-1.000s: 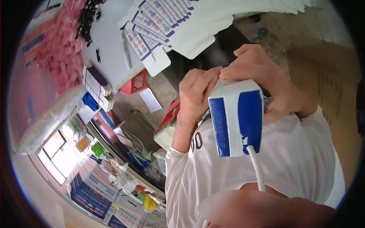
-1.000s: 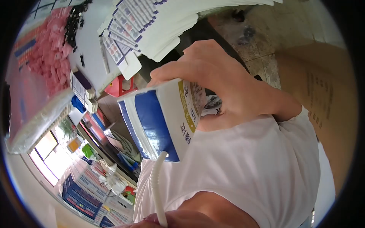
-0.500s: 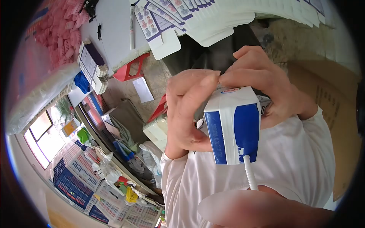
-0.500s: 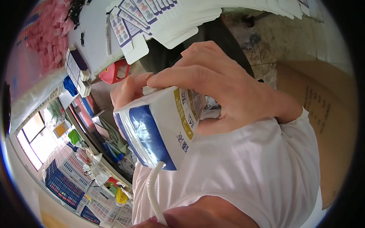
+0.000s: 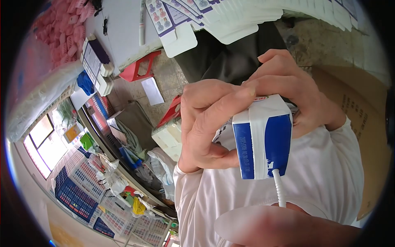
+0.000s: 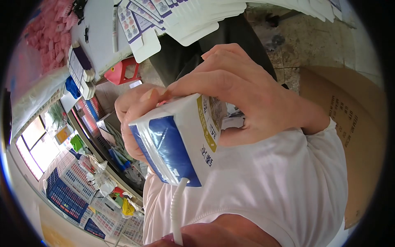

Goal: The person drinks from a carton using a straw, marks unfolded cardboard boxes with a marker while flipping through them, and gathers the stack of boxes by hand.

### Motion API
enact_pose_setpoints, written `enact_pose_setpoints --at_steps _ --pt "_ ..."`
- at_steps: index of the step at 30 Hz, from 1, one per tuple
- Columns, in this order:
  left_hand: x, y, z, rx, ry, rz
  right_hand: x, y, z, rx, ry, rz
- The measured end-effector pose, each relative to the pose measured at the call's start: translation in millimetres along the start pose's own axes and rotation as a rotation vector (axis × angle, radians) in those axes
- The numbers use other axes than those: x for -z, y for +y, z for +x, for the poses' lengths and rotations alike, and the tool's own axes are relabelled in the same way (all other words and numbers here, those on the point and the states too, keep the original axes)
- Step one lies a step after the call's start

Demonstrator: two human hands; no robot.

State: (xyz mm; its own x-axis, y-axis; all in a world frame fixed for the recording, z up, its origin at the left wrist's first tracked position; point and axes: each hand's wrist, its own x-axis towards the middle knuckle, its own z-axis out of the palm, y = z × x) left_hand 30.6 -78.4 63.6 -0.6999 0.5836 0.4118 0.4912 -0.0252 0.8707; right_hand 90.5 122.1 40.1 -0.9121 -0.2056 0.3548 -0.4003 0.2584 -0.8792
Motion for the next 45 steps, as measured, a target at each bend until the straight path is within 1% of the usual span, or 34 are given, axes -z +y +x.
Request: enact_pose_setpoints --at_steps 5,10,14,17,20,21,23,24,25,26,27,28,29,30,31,33,36,39,41,42,43,44,45 --pt "-1 1 2 -0.013 0.004 0.002 2 -2 0 0.000 -0.015 0.006" --pt "7 1 2 0.011 -0.045 0.038 0 -1 -2 -0.009 -0.014 -0.009" --pt "13 1 4 0.075 -0.073 -0.007 2 0 1 -0.059 -0.069 0.017" --pt "5 -4 10 0.131 -0.014 -0.093 7 -3 2 -0.138 -0.015 0.048" --pt "2 -6 23 0.133 -0.036 -0.105 17 -7 8 -0.152 0.078 0.067" --pt "2 -8 28 0.102 -0.042 -0.101 23 -8 11 -0.154 0.101 0.091" --pt "-4 1 33 0.277 0.078 -0.237 31 -7 17 -0.152 0.153 0.131" --pt "-2 -6 31 0.253 0.099 -0.254 42 -14 24 -0.204 0.150 0.041" --pt "0 -13 29 0.228 0.120 -0.271 50 -14 33 -0.186 0.179 -0.029" --pt "8 -21 28 0.207 0.082 -0.221 58 -10 43 -0.173 0.208 -0.097" --pt "13 -25 28 0.222 0.060 -0.180 63 -3 57 -0.162 0.253 -0.101" --pt "15 -28 26 0.253 0.089 -0.130 65 11 70 -0.098 0.344 -0.140" --pt "17 -33 23 0.266 0.127 -0.101 77 18 85 -0.133 0.277 -0.211" --pt "20 -38 21 0.280 0.167 -0.070 83 34 101 -0.071 0.269 -0.192" --pt "23 -41 19 0.305 0.192 -0.064 93 31 118 -0.151 0.258 -0.184" --pt "30 -43 15 0.354 0.240 -0.053 100 79 149 -0.080 0.307 -0.031" --pt "41 -45 8 0.435 0.254 -0.048 110 115 184 -0.059 0.388 -0.034" --pt "46 -46 10 0.384 0.281 -0.025 93 102 181 0.000 0.278 0.033" --pt "46 -47 17 0.292 0.271 0.045 79 72 165 -0.188 0.060 -0.020" --pt "47 -46 21 0.249 0.277 0.082 63 59 153 -0.136 0.067 -0.035" --pt "49 -45 21 0.244 0.243 0.057 46 47 140 -0.087 0.065 -0.041" --pt "50 -39 22 0.234 0.230 0.032 30 40 127 -0.105 0.021 -0.025" --pt "48 -39 18 0.232 0.227 -0.087 19 35 116 -0.120 -0.072 -0.059"
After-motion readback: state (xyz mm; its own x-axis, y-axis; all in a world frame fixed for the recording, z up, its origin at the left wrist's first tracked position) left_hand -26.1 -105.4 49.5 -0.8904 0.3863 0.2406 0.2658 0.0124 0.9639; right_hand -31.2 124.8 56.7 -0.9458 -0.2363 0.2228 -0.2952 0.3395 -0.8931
